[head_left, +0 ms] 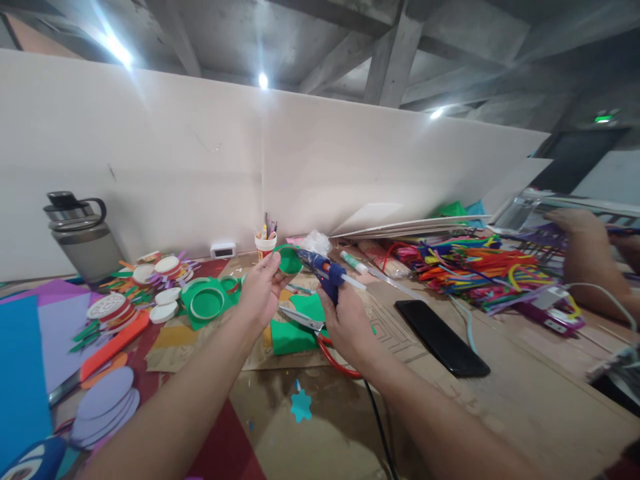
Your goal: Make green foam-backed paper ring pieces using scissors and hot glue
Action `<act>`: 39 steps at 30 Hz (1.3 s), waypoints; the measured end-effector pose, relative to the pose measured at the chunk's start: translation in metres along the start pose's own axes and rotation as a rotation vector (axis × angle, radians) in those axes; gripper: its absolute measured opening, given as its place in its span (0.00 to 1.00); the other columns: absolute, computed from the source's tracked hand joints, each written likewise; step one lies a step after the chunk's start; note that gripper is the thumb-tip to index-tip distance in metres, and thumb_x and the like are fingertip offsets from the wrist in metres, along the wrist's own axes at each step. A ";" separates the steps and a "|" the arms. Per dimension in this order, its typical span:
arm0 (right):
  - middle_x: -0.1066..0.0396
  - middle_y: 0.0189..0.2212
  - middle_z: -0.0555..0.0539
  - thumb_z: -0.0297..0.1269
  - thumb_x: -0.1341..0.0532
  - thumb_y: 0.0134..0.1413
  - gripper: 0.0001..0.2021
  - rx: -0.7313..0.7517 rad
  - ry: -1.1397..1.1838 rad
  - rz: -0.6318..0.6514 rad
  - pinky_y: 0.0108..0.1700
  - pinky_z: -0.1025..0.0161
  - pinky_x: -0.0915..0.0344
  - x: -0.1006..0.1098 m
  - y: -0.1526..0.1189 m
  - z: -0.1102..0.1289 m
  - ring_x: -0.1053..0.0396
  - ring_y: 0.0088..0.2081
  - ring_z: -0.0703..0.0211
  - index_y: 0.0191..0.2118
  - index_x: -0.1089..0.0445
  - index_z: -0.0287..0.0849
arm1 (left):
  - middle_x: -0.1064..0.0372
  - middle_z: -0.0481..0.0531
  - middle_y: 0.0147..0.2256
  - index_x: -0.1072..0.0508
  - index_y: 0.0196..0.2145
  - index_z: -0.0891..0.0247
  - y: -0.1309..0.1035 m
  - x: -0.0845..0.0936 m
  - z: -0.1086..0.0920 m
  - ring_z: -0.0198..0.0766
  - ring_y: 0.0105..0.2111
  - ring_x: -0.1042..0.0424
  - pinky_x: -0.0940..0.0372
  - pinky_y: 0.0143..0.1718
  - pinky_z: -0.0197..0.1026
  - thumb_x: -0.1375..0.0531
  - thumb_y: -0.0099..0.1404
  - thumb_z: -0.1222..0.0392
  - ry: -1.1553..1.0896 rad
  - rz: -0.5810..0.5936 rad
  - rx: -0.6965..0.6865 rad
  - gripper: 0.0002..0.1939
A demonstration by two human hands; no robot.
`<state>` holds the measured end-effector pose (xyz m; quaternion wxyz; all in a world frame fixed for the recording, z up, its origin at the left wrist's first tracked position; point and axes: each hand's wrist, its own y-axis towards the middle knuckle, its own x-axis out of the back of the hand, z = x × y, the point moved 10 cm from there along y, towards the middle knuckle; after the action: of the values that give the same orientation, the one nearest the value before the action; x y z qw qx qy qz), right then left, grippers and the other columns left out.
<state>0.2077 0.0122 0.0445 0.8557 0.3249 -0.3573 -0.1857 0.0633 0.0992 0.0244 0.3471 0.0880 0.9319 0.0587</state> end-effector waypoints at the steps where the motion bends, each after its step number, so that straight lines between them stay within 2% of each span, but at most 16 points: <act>1: 0.26 0.42 0.36 0.41 0.50 0.64 0.14 0.006 0.005 0.000 0.42 0.51 0.32 0.000 0.000 0.001 0.28 0.43 0.45 0.49 0.34 0.42 | 0.22 0.54 0.34 0.24 0.35 0.66 0.000 -0.001 0.001 0.37 0.35 0.23 0.30 0.47 0.43 0.36 0.61 0.59 -0.003 0.009 0.001 0.07; 7: 0.26 0.43 0.35 0.41 0.50 0.63 0.15 0.013 0.035 0.026 0.43 0.50 0.32 0.000 0.002 0.006 0.27 0.42 0.45 0.50 0.34 0.41 | 0.23 0.54 0.35 0.25 0.37 0.67 -0.004 -0.008 0.006 0.36 0.34 0.24 0.29 0.45 0.44 0.37 0.61 0.62 -0.003 0.075 0.052 0.06; 12: 0.26 0.44 0.35 0.41 0.49 0.62 0.15 0.039 0.065 0.073 0.44 0.51 0.31 -0.005 0.002 0.008 0.27 0.44 0.44 0.49 0.33 0.41 | 0.24 0.51 0.34 0.27 0.37 0.65 -0.005 -0.008 0.009 0.32 0.28 0.26 0.28 0.45 0.47 0.37 0.61 0.65 -0.004 0.100 0.111 0.06; 15: 0.25 0.43 0.36 0.40 0.49 0.63 0.15 0.051 0.060 0.088 0.44 0.52 0.31 -0.008 0.001 0.008 0.26 0.44 0.45 0.49 0.33 0.41 | 0.24 0.51 0.37 0.28 0.39 0.64 -0.004 -0.008 0.009 0.33 0.30 0.25 0.28 0.46 0.48 0.36 0.61 0.65 -0.003 0.110 0.101 0.08; 20: 0.26 0.43 0.35 0.40 0.49 0.63 0.16 0.051 0.007 0.042 0.44 0.52 0.31 -0.003 0.002 0.007 0.27 0.45 0.45 0.51 0.34 0.39 | 0.24 0.51 0.39 0.27 0.43 0.64 -0.005 -0.011 0.013 0.35 0.33 0.25 0.30 0.49 0.49 0.35 0.61 0.63 -0.002 0.149 0.103 0.12; 25: 0.25 0.38 0.36 0.40 0.50 0.64 0.15 -0.004 -0.058 -0.002 0.40 0.52 0.31 -0.001 0.002 -0.001 0.27 0.39 0.46 0.47 0.32 0.38 | 0.24 0.52 0.37 0.26 0.41 0.66 -0.005 -0.011 0.011 0.34 0.34 0.25 0.31 0.50 0.48 0.37 0.62 0.64 -0.026 0.144 0.068 0.09; 29: 0.25 0.38 0.37 0.40 0.51 0.64 0.14 -0.019 -0.069 -0.016 0.40 0.53 0.32 0.000 0.001 -0.004 0.27 0.39 0.46 0.46 0.32 0.39 | 0.24 0.53 0.37 0.26 0.40 0.66 -0.004 -0.009 0.008 0.35 0.35 0.25 0.32 0.51 0.49 0.38 0.63 0.65 -0.070 0.123 0.046 0.07; 35: 0.26 0.39 0.38 0.41 0.50 0.64 0.14 0.034 -0.024 0.057 0.42 0.54 0.31 -0.004 0.000 0.007 0.27 0.42 0.47 0.47 0.33 0.41 | 0.23 0.52 0.35 0.25 0.42 0.66 -0.002 -0.006 0.007 0.35 0.34 0.24 0.32 0.51 0.47 0.39 0.63 0.67 -0.090 0.102 0.049 0.08; 39: 0.26 0.40 0.38 0.41 0.50 0.64 0.14 0.053 -0.003 0.070 0.42 0.55 0.31 -0.006 0.000 0.009 0.27 0.42 0.48 0.45 0.33 0.41 | 0.23 0.52 0.38 0.26 0.42 0.65 -0.003 -0.008 0.010 0.35 0.35 0.24 0.31 0.49 0.45 0.38 0.63 0.66 -0.066 0.140 0.053 0.09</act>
<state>0.1967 0.0118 0.0465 0.8522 0.3345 -0.3746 -0.1468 0.0760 0.0955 0.0216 0.3700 0.1639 0.9128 0.0553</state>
